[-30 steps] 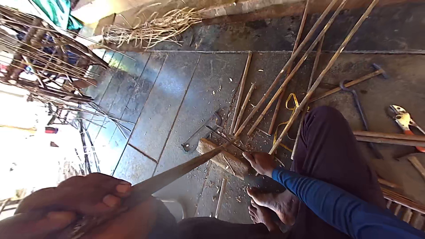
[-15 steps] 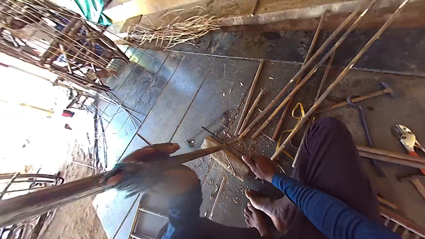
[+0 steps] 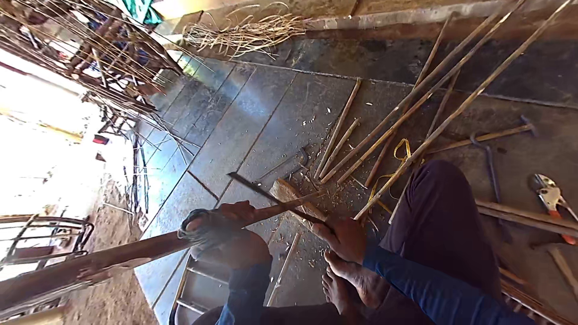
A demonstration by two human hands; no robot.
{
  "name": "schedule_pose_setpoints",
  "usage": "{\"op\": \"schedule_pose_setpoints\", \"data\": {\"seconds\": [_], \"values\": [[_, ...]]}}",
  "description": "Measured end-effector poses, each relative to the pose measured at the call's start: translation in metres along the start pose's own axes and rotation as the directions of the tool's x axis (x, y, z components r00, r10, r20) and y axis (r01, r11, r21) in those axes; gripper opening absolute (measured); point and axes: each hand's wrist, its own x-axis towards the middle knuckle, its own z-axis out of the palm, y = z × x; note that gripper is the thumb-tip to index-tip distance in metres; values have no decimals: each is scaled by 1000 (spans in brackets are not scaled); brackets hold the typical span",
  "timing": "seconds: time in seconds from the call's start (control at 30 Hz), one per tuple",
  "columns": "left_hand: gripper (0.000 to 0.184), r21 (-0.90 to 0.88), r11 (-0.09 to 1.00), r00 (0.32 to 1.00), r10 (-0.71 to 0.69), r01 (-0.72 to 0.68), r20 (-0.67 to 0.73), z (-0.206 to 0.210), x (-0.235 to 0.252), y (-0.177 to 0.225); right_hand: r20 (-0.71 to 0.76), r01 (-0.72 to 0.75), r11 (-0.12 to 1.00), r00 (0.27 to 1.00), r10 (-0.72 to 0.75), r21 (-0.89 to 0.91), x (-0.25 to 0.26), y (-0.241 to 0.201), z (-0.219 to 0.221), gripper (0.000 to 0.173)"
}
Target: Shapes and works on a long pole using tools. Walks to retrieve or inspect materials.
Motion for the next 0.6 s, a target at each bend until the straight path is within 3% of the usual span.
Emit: {"op": "schedule_pose_setpoints", "data": {"seconds": [0.1,0.2,0.3,0.33,0.43,0.53,0.6], "values": [[37,12,1000,998,16,-17,61,9,-5,-3,-23,11,999,1000,-12,-51,4,7,9,72],[33,-21,1000,992,25,-23,120,14,-1,-4,-4,-216,974,976,216,-74,31,32,26,78],[33,-32,999,994,-12,15,107,19,9,-13,5,-30,998,1000,31,-60,44,16,9,64],[33,-15,999,993,-42,44,107,15,6,-10,35,-28,999,999,30,-45,40,19,18,63],[37,-133,991,986,-7,30,169,16,20,-22,-20,-215,977,976,215,-2,52,46,30,77],[33,-124,992,990,-3,20,138,16,25,-27,21,-57,998,998,57,7,55,27,22,68],[35,-90,995,994,-27,37,108,11,24,-24,27,-140,990,990,139,32,53,39,37,74]]}}
